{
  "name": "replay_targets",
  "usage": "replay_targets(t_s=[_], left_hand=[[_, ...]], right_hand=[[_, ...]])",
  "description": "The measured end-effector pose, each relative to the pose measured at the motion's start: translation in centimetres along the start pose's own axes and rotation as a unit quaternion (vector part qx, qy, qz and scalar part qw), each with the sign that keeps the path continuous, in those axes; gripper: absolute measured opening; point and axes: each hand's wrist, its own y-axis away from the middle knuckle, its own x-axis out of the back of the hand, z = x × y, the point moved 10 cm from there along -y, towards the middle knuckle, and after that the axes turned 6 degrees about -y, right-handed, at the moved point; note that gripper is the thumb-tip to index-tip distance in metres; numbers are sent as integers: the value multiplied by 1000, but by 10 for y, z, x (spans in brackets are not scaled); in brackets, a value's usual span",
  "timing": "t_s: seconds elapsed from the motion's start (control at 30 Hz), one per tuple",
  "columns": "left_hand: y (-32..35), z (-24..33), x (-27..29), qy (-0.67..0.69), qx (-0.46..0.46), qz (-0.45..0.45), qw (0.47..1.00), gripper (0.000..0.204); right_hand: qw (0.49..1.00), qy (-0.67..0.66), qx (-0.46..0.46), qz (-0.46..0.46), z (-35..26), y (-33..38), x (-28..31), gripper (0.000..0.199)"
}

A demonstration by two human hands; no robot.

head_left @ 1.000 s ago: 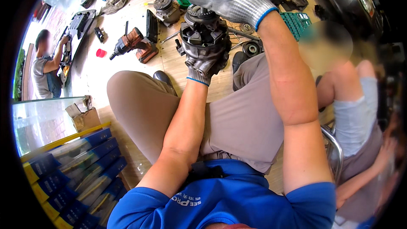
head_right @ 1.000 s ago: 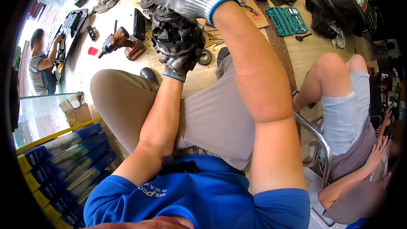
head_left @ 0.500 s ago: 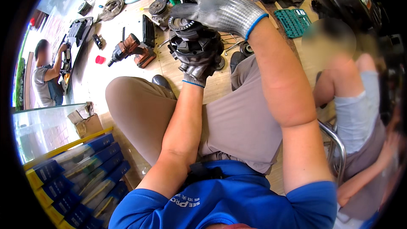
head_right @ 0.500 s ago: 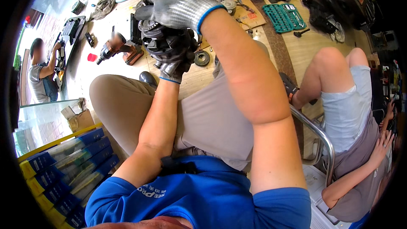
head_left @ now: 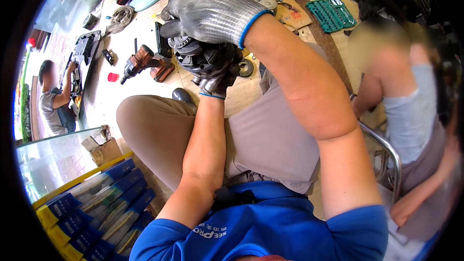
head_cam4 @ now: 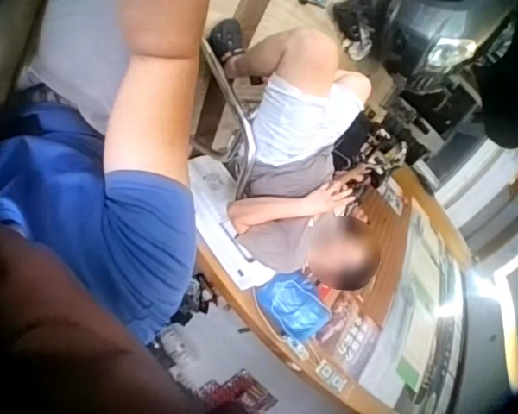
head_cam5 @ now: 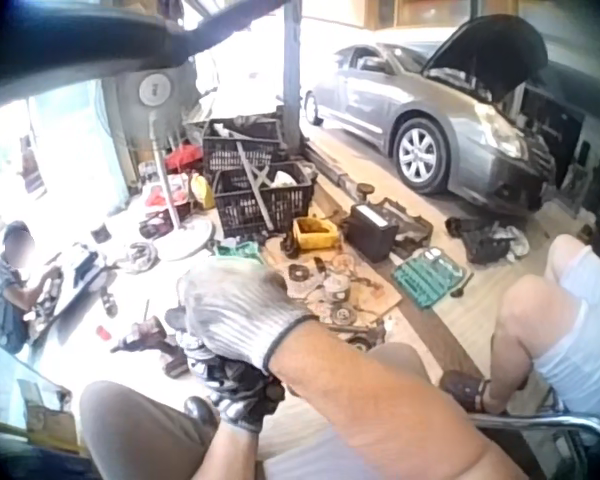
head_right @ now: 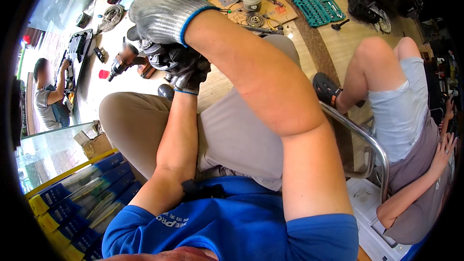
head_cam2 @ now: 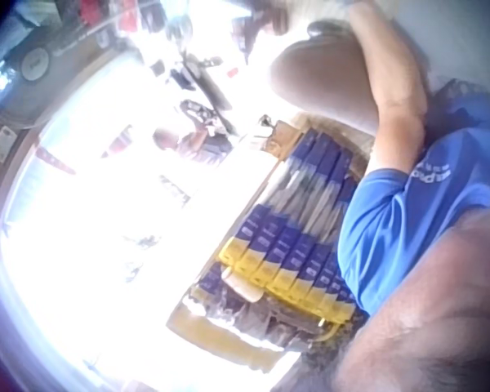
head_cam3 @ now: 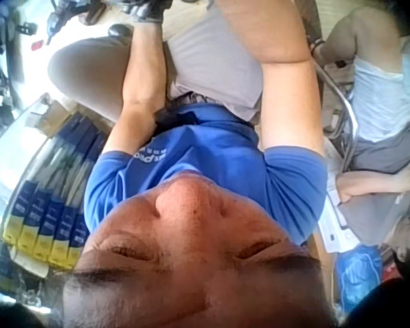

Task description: The person holds a mechanical pump and removes internal components including a gear and a metal shaft by hand, then pulls the casing apart to expose the interior.

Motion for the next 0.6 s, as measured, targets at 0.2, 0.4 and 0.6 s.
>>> replay_targets(t_s=[0.2, 0.4, 0.6], left_hand=[[35, 10, -2, 12, 142, 11, 990, 18], [38, 7, 1, -47, 153, -5, 987, 19], [4, -9, 30, -292, -27, 44, 955, 29]], right_hand=[[996, -53, 56, -49, -18, -5, -14, 17], [990, -29, 133, -34, -9, 3, -26, 24], [987, -147, 19, -66, 4, 11, 0, 23]])
